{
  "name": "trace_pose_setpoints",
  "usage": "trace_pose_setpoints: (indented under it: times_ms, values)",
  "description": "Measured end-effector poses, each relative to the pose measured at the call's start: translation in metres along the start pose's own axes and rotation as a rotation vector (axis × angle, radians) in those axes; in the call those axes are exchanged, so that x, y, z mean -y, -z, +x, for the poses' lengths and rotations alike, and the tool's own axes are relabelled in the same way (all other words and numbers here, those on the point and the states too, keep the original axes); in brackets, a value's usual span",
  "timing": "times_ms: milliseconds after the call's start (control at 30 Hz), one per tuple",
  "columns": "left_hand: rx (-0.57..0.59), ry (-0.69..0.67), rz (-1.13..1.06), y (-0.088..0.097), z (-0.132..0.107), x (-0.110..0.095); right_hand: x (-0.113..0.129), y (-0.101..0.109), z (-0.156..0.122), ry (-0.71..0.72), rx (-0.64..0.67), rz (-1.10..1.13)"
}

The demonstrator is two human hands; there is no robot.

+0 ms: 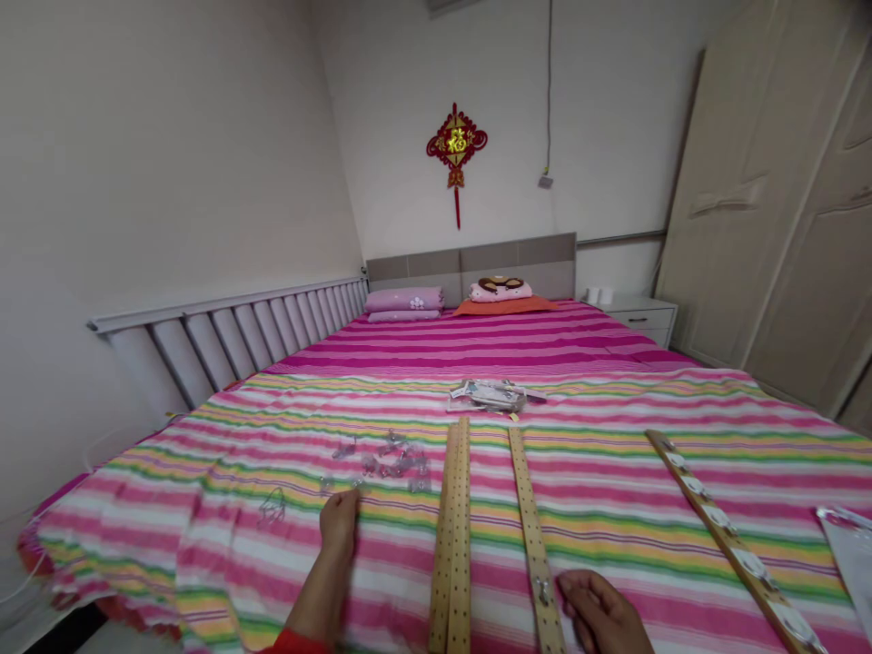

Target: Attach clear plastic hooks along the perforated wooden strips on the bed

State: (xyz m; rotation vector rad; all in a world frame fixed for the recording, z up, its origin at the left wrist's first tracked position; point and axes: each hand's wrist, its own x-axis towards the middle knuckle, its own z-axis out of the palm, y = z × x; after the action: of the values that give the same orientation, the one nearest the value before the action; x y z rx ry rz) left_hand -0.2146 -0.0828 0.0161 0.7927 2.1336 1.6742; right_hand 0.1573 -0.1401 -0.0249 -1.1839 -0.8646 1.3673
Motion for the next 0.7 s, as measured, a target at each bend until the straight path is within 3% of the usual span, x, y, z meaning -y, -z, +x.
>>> trace_pose_setpoints:
  times_ms: [100,200,367,467,600,700]
  values:
    - [0.155,0.069,-0.198,0.007,-0.027,-0.007,0.001,-0.001,-0.001,0.019,0.007,-0.001]
    - [0.34,0.263,-0.488,0.01,-0.062,-0.021,0.006,-0.003,-0.003,0.032,-0.001,0.021]
    - [0.673,0.464,-0.739,0.002,-0.122,-0.055,0.014,-0.001,-0.004,0.012,0.018,0.094]
    - [0.881,0.535,-0.813,-0.008,-0.155,-0.069,0.02,-0.001,-0.006,0.016,0.068,0.149]
    - [0.946,0.66,-0.783,-0.024,-0.193,-0.076,0.038,-0.01,-0.019,0.022,0.157,0.192]
    - [1.032,0.653,-0.689,-0.035,-0.215,-0.08,0.054,-0.019,-0.031,0.016,0.199,0.261]
